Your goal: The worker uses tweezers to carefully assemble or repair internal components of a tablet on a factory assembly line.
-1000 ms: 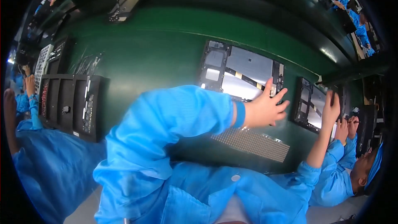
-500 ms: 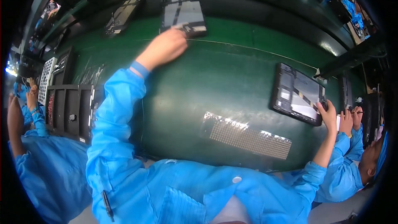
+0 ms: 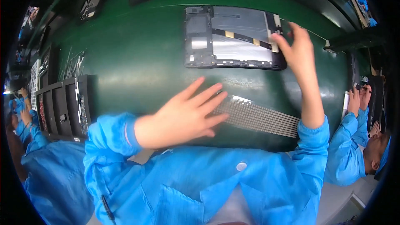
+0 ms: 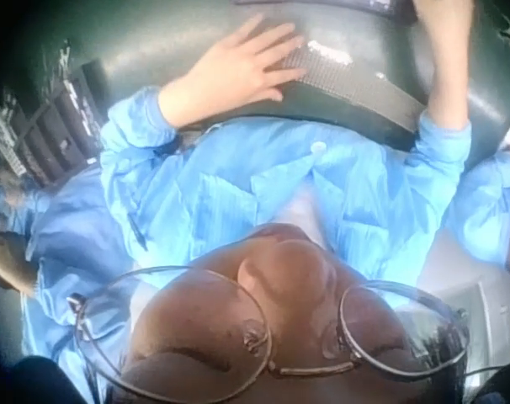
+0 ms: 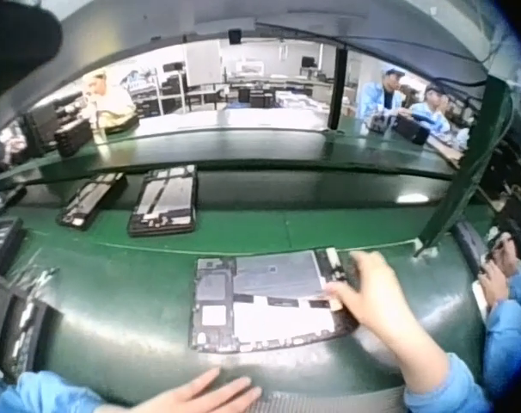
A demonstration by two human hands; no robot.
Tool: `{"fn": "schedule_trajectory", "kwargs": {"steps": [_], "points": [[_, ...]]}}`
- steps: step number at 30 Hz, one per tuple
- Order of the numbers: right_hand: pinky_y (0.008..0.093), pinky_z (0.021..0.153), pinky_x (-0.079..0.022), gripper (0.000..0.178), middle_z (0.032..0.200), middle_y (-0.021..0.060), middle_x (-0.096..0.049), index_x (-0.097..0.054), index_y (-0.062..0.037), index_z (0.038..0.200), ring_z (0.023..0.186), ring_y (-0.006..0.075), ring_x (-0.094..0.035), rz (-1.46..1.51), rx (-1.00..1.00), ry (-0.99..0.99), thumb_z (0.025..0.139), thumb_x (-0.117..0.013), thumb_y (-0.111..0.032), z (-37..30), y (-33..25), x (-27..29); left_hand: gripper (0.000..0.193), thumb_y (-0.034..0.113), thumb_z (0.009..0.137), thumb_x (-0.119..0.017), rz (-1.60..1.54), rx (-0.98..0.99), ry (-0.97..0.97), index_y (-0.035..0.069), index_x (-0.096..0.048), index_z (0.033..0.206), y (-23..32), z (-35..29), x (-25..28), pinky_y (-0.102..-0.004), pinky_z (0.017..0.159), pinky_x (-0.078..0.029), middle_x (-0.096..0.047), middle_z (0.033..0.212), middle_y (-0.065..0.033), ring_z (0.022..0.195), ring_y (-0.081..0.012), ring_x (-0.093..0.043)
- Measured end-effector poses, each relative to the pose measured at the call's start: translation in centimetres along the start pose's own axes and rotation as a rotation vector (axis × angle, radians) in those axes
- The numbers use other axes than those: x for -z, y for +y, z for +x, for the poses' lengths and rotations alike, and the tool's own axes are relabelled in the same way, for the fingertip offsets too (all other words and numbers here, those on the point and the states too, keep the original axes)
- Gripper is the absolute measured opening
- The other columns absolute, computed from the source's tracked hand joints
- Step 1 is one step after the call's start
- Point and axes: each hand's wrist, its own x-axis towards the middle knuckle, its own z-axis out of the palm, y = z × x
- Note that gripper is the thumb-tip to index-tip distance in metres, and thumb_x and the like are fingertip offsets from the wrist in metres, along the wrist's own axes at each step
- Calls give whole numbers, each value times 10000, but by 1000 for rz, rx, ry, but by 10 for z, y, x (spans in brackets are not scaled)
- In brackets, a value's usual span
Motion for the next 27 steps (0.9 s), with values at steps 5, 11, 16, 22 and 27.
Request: {"fn": "schedule_trajectory", "kwargs": {"steps": [5,11,16,22,27], "points": [[279,720,-459,134,957,113,-597,-624,24,969,845,226,-584,230,373,133,851,-610,-40,-29,-34,34,732,532,682,-641,-42,176,-19,339,-437,1359,10,-13,-36,-474,1092,-271,-324,1467,-91,1333,-339,-325],[229,645,-534,142,956,117,-620,-616,75,958,698,153,-641,1133,-274,-468,825,-565,76,-93,-53,19,745,537,691,-626,-74,181,95,328,-414,1374,8,0,-54,-447,1086,-292,-340,1437,-189,1314,-354,-356],[284,781,-558,210,1020,144,-636,-599,83,1009,885,210,-668,1265,-444,-568,804,-641,93,-109,-61,-4,674,506,709,-614,-59,157,120,302,-467,1335,6,-2,-58,-433,1077,-315,-379,1400,-224,1292,-350,-394],[276,758,-556,212,999,147,-656,-624,59,1000,859,196,-668,1197,-384,-512,793,-659,85,-109,-59,-8,724,496,670,-611,-71,165,135,282,-464,1347,4,1,-57,-424,1074,-324,-416,1370,-234,1271,-344,-428],[274,755,-554,215,995,154,-658,-626,58,1000,848,192,-668,1185,-367,-519,789,-661,88,-105,-55,-7,763,495,658,-603,-62,175,85,277,-440,1371,4,5,-56,-420,1078,-319,-417,1371,-235,1272,-343,-428]]}}
